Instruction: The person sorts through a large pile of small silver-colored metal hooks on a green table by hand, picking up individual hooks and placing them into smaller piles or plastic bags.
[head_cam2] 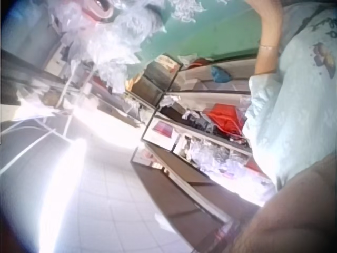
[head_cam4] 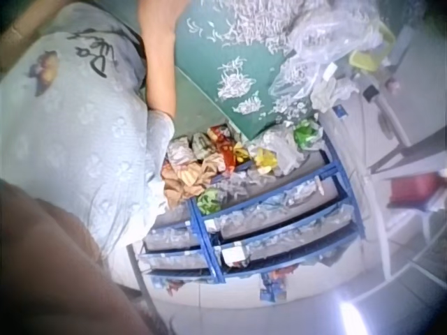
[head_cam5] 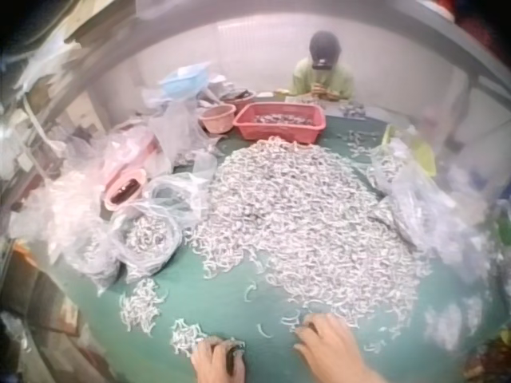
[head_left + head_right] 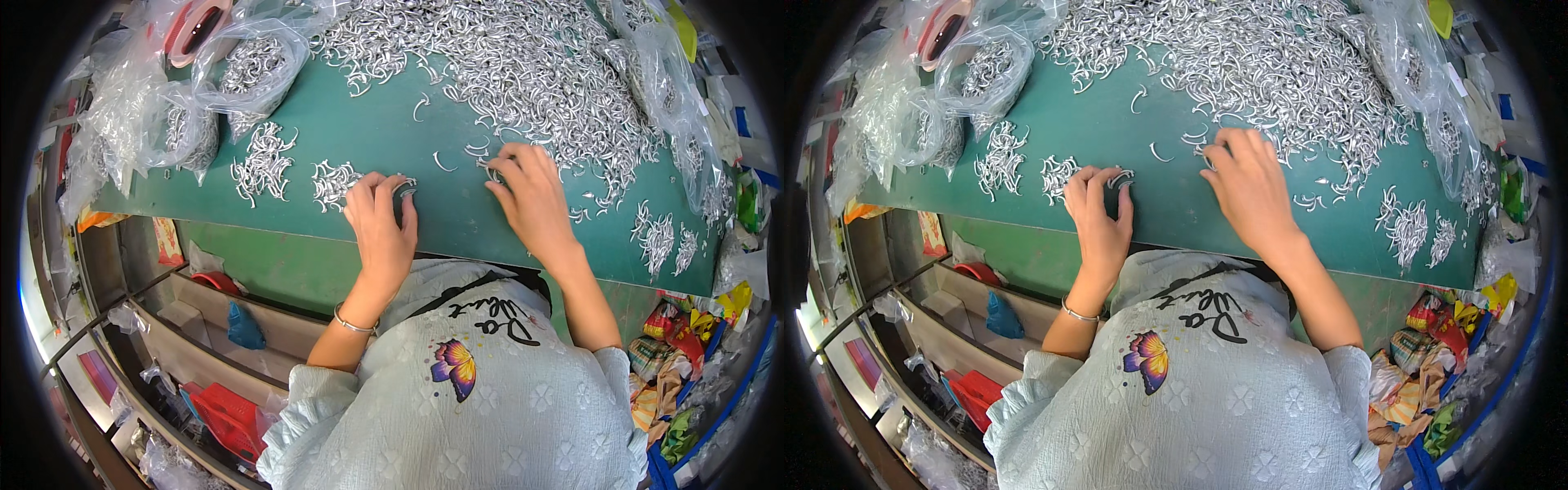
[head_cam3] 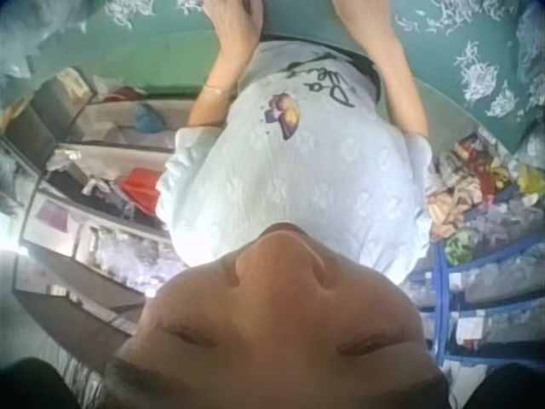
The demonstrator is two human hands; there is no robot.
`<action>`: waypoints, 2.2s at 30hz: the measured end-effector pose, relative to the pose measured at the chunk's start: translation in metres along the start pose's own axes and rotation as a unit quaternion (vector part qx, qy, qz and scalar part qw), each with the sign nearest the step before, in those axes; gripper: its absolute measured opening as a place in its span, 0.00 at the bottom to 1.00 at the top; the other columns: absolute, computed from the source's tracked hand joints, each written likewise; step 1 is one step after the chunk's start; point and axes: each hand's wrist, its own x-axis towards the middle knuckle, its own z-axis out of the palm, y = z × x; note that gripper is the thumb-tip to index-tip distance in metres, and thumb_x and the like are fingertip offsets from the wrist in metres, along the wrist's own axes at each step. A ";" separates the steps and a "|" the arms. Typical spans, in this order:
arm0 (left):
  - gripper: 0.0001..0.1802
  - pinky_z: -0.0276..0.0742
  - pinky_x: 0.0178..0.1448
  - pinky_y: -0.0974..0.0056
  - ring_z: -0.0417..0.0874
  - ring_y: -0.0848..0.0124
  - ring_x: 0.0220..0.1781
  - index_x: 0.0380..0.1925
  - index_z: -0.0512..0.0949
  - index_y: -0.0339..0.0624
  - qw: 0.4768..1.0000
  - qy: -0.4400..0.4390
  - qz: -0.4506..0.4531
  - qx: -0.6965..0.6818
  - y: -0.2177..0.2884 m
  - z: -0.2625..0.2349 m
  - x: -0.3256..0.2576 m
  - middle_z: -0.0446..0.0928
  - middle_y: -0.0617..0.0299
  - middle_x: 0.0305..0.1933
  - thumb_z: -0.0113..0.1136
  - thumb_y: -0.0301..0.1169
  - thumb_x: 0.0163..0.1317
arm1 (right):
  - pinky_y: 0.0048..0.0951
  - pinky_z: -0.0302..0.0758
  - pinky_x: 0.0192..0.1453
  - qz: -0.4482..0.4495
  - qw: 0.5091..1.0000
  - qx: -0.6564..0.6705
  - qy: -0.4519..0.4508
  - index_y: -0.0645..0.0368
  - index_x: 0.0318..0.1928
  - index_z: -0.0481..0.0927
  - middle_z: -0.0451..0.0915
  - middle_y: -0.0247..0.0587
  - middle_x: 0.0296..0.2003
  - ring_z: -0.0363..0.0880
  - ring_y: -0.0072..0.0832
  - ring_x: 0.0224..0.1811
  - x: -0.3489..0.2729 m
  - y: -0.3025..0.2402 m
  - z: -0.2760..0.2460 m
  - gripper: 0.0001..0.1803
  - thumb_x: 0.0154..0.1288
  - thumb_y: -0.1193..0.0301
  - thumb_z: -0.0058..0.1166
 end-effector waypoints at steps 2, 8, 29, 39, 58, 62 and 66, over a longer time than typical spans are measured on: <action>0.19 0.62 0.51 0.56 0.71 0.58 0.49 0.46 0.76 0.42 1.000 -0.005 0.000 -0.014 0.006 -0.004 -0.001 0.70 0.57 0.48 0.67 0.24 0.54 | 0.38 0.68 0.49 0.004 1.000 0.010 0.021 0.60 0.41 0.79 0.74 0.41 0.44 0.71 0.39 0.46 -0.003 0.006 -0.006 0.12 0.56 0.75 0.63; 0.14 0.61 0.50 0.60 0.72 0.61 0.47 0.41 0.78 0.43 1.000 -0.010 -0.009 -0.023 0.002 0.001 -0.008 0.72 0.59 0.44 0.67 0.21 0.53 | 0.38 0.68 0.48 0.022 1.000 0.018 0.006 0.62 0.40 0.79 0.75 0.41 0.41 0.72 0.40 0.45 -0.011 0.002 -0.015 0.12 0.55 0.75 0.63; 0.05 0.63 0.47 0.56 0.73 0.59 0.46 0.33 0.79 0.44 0.993 0.060 -0.020 0.105 -0.037 -0.027 0.029 0.74 0.58 0.42 0.65 0.27 0.57 | 0.37 0.69 0.52 0.105 0.994 0.019 0.014 0.63 0.40 0.79 0.77 0.45 0.42 0.74 0.43 0.47 -0.035 0.006 -0.022 0.12 0.55 0.77 0.63; 0.13 0.63 0.52 0.57 0.74 0.60 0.51 0.42 0.78 0.42 0.996 -0.031 0.065 -0.056 0.016 -0.001 0.016 0.74 0.57 0.47 0.64 0.23 0.56 | 0.37 0.67 0.52 0.031 0.998 -0.005 0.049 0.61 0.45 0.78 0.75 0.42 0.42 0.71 0.40 0.48 -0.011 -0.001 -0.006 0.17 0.54 0.73 0.65; 0.08 0.62 0.45 0.59 0.73 0.61 0.42 0.35 0.79 0.40 0.982 -0.109 0.100 -0.117 0.036 0.020 0.003 0.72 0.59 0.41 0.64 0.22 0.54 | 0.37 0.63 0.49 0.012 0.998 -0.043 0.050 0.57 0.41 0.78 0.74 0.37 0.43 0.70 0.36 0.48 0.002 0.004 0.012 0.12 0.55 0.73 0.63; 0.08 0.62 0.45 0.59 0.73 0.62 0.42 0.35 0.79 0.40 0.981 -0.115 0.101 -0.117 0.029 0.016 0.000 0.73 0.60 0.41 0.64 0.21 0.54 | 0.36 0.63 0.49 -0.009 1.000 -0.007 -0.028 0.58 0.40 0.78 0.74 0.36 0.42 0.70 0.37 0.46 -0.009 0.002 0.000 0.11 0.55 0.74 0.63; 0.08 0.63 0.45 0.59 0.73 0.62 0.43 0.35 0.79 0.40 0.975 -0.127 0.109 -0.144 0.032 0.020 -0.003 0.73 0.60 0.42 0.64 0.21 0.53 | 0.36 0.62 0.48 -0.005 0.999 0.012 0.040 0.58 0.37 0.78 0.74 0.36 0.40 0.69 0.36 0.45 -0.003 0.000 0.002 0.09 0.55 0.74 0.62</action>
